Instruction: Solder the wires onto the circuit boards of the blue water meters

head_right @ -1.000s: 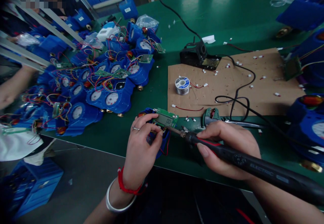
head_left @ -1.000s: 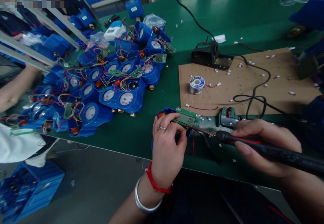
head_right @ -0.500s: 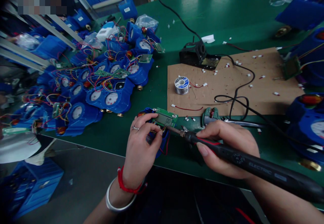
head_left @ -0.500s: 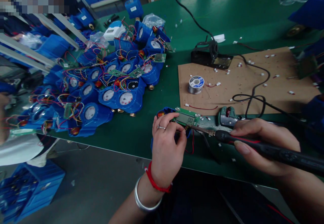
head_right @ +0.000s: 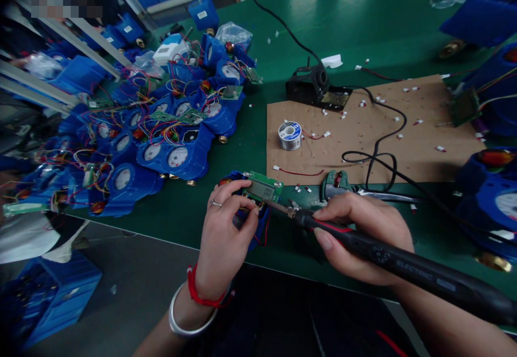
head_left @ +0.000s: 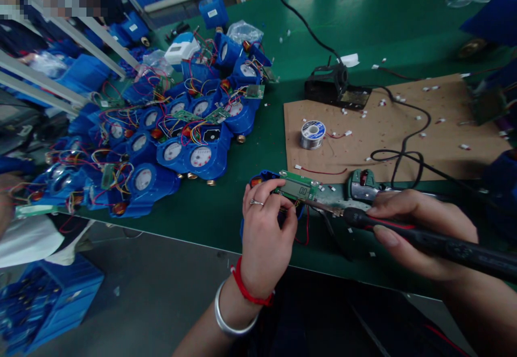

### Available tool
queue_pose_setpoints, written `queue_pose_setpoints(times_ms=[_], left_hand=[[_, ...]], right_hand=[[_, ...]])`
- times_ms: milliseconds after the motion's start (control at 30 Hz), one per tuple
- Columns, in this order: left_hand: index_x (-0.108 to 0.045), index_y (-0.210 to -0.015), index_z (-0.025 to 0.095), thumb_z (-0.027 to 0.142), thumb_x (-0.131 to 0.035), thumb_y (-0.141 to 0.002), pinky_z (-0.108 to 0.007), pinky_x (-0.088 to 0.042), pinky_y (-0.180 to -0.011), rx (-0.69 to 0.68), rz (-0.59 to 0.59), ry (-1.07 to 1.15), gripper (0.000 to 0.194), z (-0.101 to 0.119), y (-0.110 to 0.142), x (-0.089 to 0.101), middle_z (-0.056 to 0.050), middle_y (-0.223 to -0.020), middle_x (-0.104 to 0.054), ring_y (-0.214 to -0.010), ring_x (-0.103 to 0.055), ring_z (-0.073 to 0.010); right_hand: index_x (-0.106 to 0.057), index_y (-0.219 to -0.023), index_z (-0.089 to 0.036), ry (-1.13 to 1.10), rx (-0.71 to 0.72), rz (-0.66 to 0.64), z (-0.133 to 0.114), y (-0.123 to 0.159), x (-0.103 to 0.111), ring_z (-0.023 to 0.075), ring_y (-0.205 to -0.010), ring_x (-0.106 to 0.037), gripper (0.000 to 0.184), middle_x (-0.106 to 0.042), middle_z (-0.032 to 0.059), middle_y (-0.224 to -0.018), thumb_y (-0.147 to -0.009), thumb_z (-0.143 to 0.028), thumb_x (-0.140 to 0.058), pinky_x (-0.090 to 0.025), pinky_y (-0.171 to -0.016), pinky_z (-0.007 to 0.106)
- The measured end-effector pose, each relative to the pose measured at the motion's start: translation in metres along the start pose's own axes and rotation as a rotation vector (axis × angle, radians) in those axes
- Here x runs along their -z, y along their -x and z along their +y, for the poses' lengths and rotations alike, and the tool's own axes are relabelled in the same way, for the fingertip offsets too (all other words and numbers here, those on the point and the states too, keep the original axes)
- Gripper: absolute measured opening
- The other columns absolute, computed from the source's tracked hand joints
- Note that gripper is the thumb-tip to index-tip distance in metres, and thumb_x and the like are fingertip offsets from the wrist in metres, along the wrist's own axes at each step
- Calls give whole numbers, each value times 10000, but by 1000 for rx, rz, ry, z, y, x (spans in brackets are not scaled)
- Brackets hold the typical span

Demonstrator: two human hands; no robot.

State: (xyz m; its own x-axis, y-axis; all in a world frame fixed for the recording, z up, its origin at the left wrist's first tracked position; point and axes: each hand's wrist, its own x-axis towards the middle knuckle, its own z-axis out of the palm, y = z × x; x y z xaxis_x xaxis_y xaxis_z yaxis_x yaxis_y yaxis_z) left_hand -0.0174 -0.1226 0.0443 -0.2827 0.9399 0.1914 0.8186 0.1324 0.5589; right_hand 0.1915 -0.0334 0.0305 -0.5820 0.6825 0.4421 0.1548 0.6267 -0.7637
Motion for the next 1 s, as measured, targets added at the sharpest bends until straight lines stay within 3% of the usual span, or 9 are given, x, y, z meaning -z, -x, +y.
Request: queue_pose_setpoints(times_ms=[433,800,1000], left_hand=[[-548,-776,204,75,-584,-799,-529,-236,-1108,-1,3,7,136,1,0,1,-21,-1200,-566,-1171,-486,-220],[-550,-777,200,74,-590,-797,-530,-236,-1107,-10,7,5,133,1,1,1,-20,-1198,-569,-1169,-485,-214],[-549,-779,201,82,-591,-801,-518,-233,-1112,-12,7,5,128,1,1,1,-15,-1204,-564,-1174,-477,-207]], right_hand=[[-599,-911,-254,-35,-24,7,2,3,1,224,-654,-643,170,-645,19,-747,-754,-204,-644,-488,-521,331],[-597,-893,-232,-20,-2,-10,1,1,-1,201,-622,-627,142,-637,19,-732,-761,-207,-639,-479,-527,319],[-616,-905,-231,-133,-70,64,6,8,0,182,-607,-615,167,-625,13,-738,-743,-203,-646,-481,-521,310]])
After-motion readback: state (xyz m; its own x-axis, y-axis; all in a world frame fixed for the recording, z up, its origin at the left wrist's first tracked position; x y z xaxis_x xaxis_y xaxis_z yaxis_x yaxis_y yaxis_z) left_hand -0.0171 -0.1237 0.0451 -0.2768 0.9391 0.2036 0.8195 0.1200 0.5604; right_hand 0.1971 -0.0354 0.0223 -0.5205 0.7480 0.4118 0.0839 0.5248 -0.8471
